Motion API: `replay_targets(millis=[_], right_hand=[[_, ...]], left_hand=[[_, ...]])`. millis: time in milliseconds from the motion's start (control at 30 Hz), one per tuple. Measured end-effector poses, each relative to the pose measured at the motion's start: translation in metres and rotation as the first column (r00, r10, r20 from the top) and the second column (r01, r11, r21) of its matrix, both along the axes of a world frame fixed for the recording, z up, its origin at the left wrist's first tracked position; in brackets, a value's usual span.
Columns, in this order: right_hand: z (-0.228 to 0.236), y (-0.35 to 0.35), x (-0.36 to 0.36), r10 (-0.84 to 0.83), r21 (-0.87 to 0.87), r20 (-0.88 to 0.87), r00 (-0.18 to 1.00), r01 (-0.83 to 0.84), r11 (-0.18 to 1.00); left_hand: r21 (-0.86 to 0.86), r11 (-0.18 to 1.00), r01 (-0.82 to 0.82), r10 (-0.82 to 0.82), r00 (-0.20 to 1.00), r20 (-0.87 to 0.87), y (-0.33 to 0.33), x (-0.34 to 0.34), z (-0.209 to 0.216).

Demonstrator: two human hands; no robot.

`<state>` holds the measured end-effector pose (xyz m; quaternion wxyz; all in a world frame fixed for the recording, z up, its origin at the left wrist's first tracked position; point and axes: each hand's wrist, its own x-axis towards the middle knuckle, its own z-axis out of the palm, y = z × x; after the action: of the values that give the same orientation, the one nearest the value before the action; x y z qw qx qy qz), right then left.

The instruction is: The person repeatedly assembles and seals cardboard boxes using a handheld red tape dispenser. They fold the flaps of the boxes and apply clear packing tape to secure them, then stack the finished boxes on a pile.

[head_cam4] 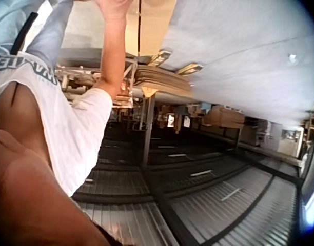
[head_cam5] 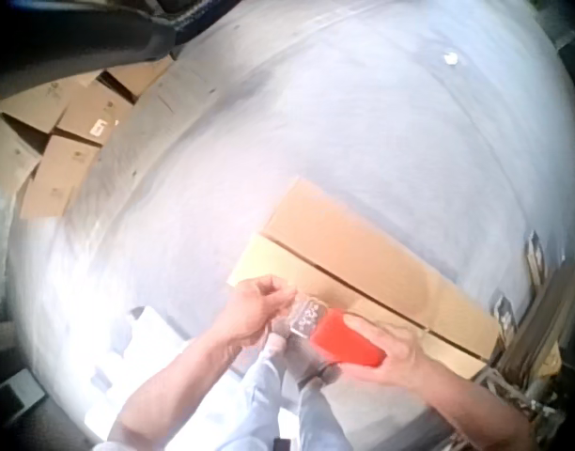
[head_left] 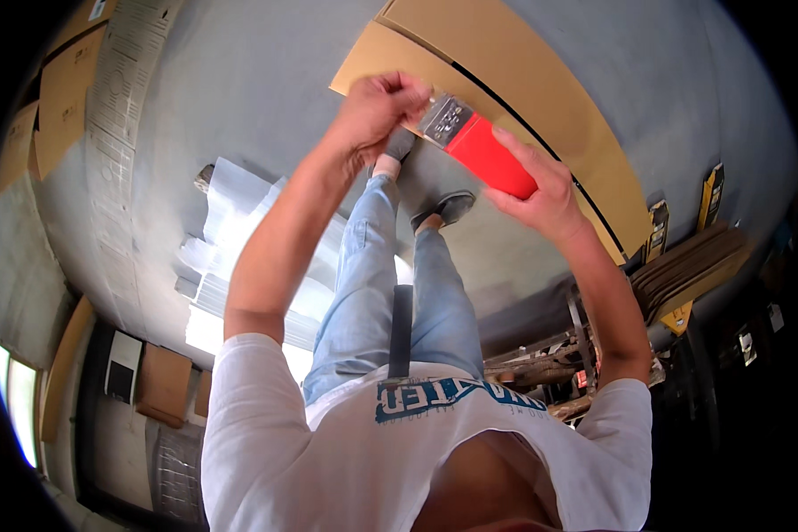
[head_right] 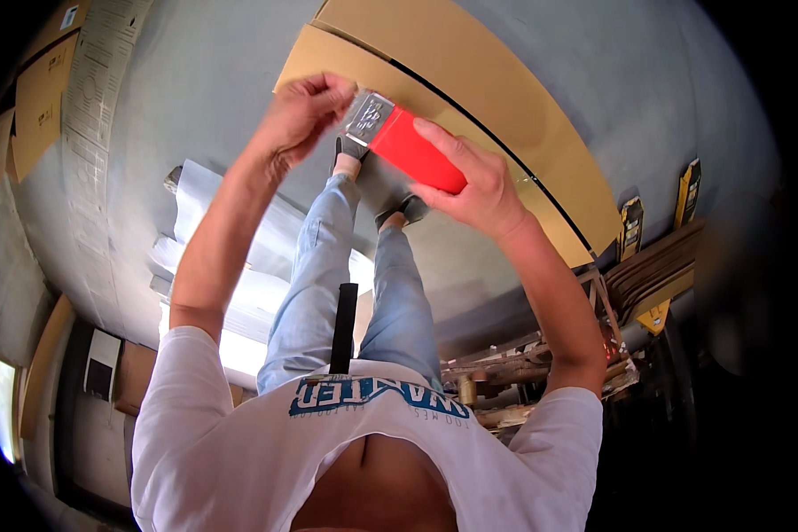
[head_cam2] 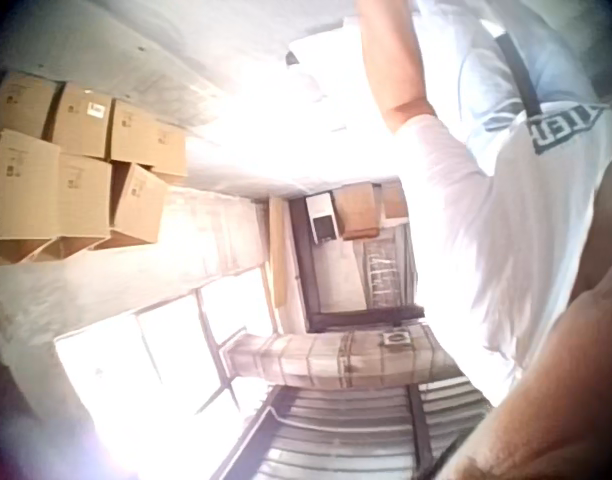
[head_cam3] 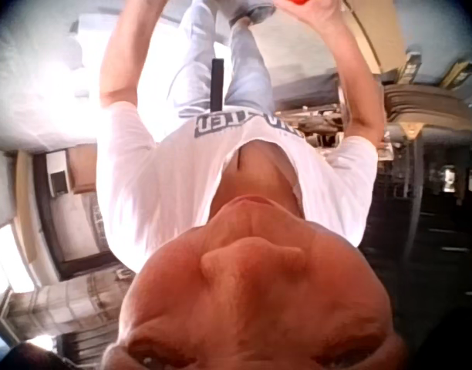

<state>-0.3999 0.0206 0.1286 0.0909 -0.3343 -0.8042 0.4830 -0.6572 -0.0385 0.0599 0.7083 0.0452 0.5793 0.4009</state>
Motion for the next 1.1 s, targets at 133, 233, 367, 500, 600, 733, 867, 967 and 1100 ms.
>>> replay_targets(millis=[133,233,367,500,600,733,867,967,1100], right_hand=[[-0.030,0.015,0.000,-0.050,0.227,0.137,0.989,0.018,0.974],[-0.066,0.027,-0.020,-0.065,0.237,0.279,0.958,-0.003,0.971],[-0.086,0.024,-0.031,-0.103,0.228,0.357,0.928,0.021,0.974],[-0.095,0.022,-0.027,-0.124,0.169,0.421,0.899,0.057,0.984],[-0.099,0.024,-0.024,-0.093,0.107,0.425,0.901,0.051,0.993],[-0.097,0.022,-0.018,-0.141,0.152,0.461,0.876,0.078,0.985],[-0.089,0.033,-0.025,-0.162,0.290,0.289,0.944,0.075,0.954],[-0.054,0.034,0.012,-0.092,0.110,0.312,0.946,0.060,0.992],[-0.038,0.018,0.109,-0.136,0.098,0.230,0.964,0.116,0.988]], left_hand=[[0.193,0.981,0.009,0.099,0.833,-0.544,0.033,-0.080,-0.053],[0.137,0.982,0.130,0.010,0.688,-0.726,0.050,-0.102,-0.120],[0.129,0.986,0.105,0.015,0.717,-0.697,0.059,-0.075,-0.150],[0.049,0.961,0.272,-0.089,0.470,-0.878,0.053,-0.067,-0.163],[-0.217,0.952,0.217,-0.289,0.401,-0.869,0.040,-0.109,-0.186],[-0.198,0.967,0.162,-0.238,0.278,-0.931,0.077,-0.027,-0.115],[-0.197,0.940,0.279,-0.125,-0.256,-0.958,0.086,0.016,-0.129],[-0.349,0.920,0.176,-0.328,-0.140,-0.934,0.092,0.042,-0.093],[-0.415,0.899,0.138,-0.383,-0.212,-0.899,0.095,0.054,-0.094]])
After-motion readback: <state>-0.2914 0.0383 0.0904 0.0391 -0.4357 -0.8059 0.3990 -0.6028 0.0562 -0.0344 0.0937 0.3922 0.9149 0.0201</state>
